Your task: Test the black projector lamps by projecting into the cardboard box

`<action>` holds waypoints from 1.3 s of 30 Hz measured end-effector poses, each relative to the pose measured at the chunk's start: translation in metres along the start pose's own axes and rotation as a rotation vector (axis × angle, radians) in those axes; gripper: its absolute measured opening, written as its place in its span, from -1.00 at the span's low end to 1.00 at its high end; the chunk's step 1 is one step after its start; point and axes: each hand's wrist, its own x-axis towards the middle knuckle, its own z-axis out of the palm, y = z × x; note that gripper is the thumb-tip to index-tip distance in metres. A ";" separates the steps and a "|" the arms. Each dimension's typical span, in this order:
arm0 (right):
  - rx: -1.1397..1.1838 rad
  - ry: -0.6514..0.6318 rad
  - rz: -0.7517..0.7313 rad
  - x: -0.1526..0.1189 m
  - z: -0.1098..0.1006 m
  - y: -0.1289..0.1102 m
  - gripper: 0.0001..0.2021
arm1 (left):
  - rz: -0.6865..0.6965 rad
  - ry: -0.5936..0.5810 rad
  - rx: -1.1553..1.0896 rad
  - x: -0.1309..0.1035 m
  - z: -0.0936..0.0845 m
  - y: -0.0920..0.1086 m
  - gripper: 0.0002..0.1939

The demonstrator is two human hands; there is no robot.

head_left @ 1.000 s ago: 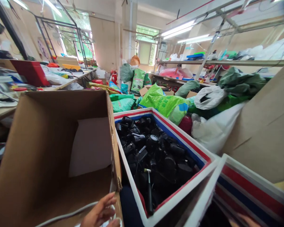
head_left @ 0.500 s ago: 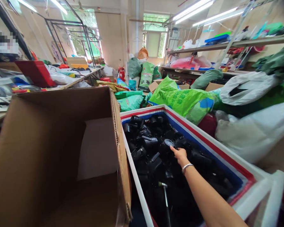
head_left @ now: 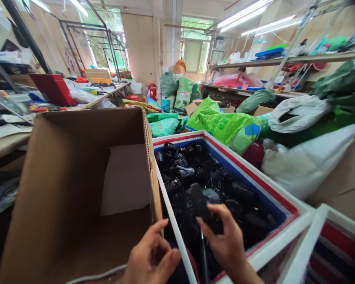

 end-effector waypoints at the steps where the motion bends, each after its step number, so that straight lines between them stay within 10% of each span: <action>1: 0.007 -0.040 -0.136 -0.010 0.000 -0.015 -0.85 | 0.004 -0.017 0.014 0.002 0.004 0.006 -0.29; 8: 0.097 -0.241 -0.482 -0.056 0.001 -0.076 -0.75 | -0.169 -0.110 0.081 -0.018 0.006 0.009 -0.67; 16: -0.074 -0.174 0.190 -0.055 -0.042 -0.013 -0.59 | -0.089 0.132 0.348 -0.071 -0.040 0.025 -0.57; 20: 0.116 -0.453 0.394 -0.053 -0.030 0.013 -0.32 | -0.062 0.293 0.287 -0.098 -0.068 0.050 -0.54; 27: 0.506 -0.908 0.388 -0.068 -0.033 -0.023 -0.45 | -0.125 0.432 -0.078 -0.108 -0.097 0.033 -0.41; 37: -0.119 0.006 0.222 -0.031 -0.098 -0.038 -0.80 | -0.084 0.483 -0.163 -0.116 -0.104 0.021 -0.49; 39: -0.123 -0.058 0.215 -0.022 -0.105 -0.043 -0.74 | -0.099 0.464 -0.242 -0.118 -0.111 0.028 -0.48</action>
